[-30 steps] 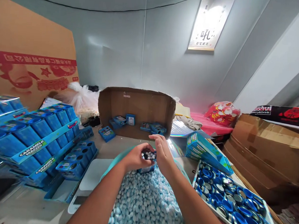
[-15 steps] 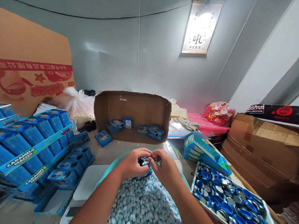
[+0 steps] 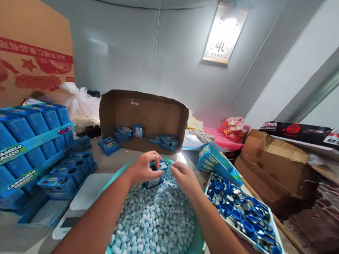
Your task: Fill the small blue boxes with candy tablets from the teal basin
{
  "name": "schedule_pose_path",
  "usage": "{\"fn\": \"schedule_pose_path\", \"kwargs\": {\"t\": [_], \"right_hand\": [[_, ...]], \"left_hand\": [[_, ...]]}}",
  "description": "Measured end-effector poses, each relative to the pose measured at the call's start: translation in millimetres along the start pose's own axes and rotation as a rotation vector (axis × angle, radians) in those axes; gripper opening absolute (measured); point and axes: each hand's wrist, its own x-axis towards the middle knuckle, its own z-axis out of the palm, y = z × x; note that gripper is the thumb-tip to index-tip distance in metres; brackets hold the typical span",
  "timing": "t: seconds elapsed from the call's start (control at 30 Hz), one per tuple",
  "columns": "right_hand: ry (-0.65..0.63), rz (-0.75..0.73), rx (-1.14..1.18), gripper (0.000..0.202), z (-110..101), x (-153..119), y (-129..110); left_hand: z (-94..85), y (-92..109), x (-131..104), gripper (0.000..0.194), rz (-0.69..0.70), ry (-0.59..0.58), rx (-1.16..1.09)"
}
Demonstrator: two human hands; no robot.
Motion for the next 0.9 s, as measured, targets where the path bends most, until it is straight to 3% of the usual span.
{"fn": "schedule_pose_path", "kwargs": {"t": [0.17, 0.33, 0.5, 0.6, 0.73, 0.9], "right_hand": [[-0.185, 0.001, -0.204, 0.015, 5, -12, -8], [-0.247, 0.014, -0.317, 0.018, 5, -13, -11], [-0.301, -0.077, -0.448, 0.021, 5, -20, -20], [-0.324, -0.126, -0.514, 0.03, 4, -27, -29], [-0.368, -0.134, -0.572, 0.041, 0, -40, -37], [-0.418, -0.18, -0.655, 0.052, -6, -58, -39]], "left_hand": [[1.4, -9, 1, 0.028, -0.01, 0.02, 0.01], [0.2, -9, 2, 0.027, 0.014, 0.015, 0.068], [1.4, -3, -1, 0.049, 0.14, -0.028, 0.141], [4.7, 0, -2, 0.032, 0.198, -0.056, 0.181], [7.2, 1, -2, 0.013, 0.182, -0.002, 0.229], [3.5, 5, -1, 0.02, 0.112, 0.038, 0.308]]}}
